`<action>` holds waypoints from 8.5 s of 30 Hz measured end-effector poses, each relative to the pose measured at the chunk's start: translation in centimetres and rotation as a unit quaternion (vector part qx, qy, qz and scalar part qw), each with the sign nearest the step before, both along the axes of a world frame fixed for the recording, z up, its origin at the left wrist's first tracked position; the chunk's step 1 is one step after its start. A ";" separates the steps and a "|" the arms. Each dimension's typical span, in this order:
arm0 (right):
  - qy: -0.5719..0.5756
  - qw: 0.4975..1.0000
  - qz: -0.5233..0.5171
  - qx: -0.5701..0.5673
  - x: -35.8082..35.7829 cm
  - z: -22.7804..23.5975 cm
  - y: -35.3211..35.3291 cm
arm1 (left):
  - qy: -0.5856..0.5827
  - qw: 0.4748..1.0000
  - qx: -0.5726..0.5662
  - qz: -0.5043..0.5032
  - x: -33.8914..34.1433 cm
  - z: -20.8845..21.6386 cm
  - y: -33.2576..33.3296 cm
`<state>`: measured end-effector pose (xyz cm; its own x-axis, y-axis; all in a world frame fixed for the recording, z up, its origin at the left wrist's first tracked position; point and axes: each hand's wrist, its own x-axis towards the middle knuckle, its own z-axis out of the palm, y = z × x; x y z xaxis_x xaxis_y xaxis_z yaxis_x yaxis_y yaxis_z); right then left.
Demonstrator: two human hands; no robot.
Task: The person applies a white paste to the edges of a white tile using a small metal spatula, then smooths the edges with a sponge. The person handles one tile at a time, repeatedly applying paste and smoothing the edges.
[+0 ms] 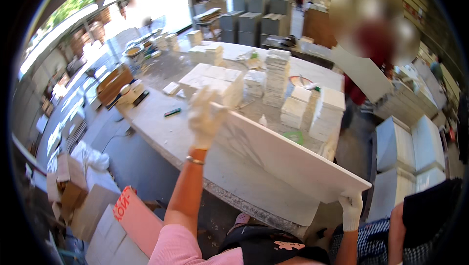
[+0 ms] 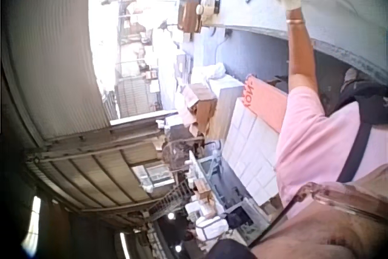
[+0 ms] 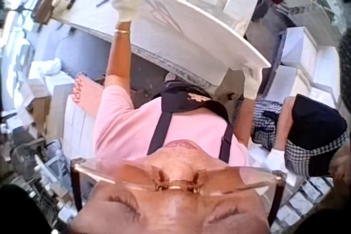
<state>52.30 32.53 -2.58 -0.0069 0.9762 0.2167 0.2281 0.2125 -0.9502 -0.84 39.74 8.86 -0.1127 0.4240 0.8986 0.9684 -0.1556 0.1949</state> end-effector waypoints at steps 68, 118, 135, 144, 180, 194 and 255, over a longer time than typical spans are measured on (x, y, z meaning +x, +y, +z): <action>-0.076 0.937 -0.086 -0.330 -0.2 -10.4 -0.6 | -0.181 0.702 -0.683 0.092 -17.8 -29.2 -6.4; 0.183 0.941 -0.066 -0.276 -7.2 -3.3 -7.0 | -0.487 0.342 -0.673 -0.439 29.5 -20.0 -6.8; 0.188 0.945 -0.052 -0.263 -9.2 0.8 -8.9 | -0.560 0.298 -0.654 -0.412 28.1 -16.9 -6.6; 0.136 0.930 -0.134 -0.313 -7.6 0.2 -12.0 | -0.477 0.478 -0.611 -0.412 22.9 -13.6 -3.5; 0.094 0.909 -0.298 -0.275 -10.7 -11.1 -16.8 | 0.162 0.809 -0.462 -0.326 19.4 -22.6 -3.2; 0.222 0.918 0.021 -0.327 -18.6 -13.7 -10.7 | 0.145 0.804 -0.504 -0.280 17.5 -23.5 -0.8; -0.389 0.787 -0.375 -0.297 -6.9 -14.5 12.2 | 0.154 0.805 -0.496 -0.287 15.1 -25.2 10.4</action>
<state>45.39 44.75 -17.08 0.7144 0.6969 -0.0636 0.6405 -0.6877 -0.3417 14.27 50.10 -16.33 0.5209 0.8530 0.0328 0.8188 -0.5102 0.2630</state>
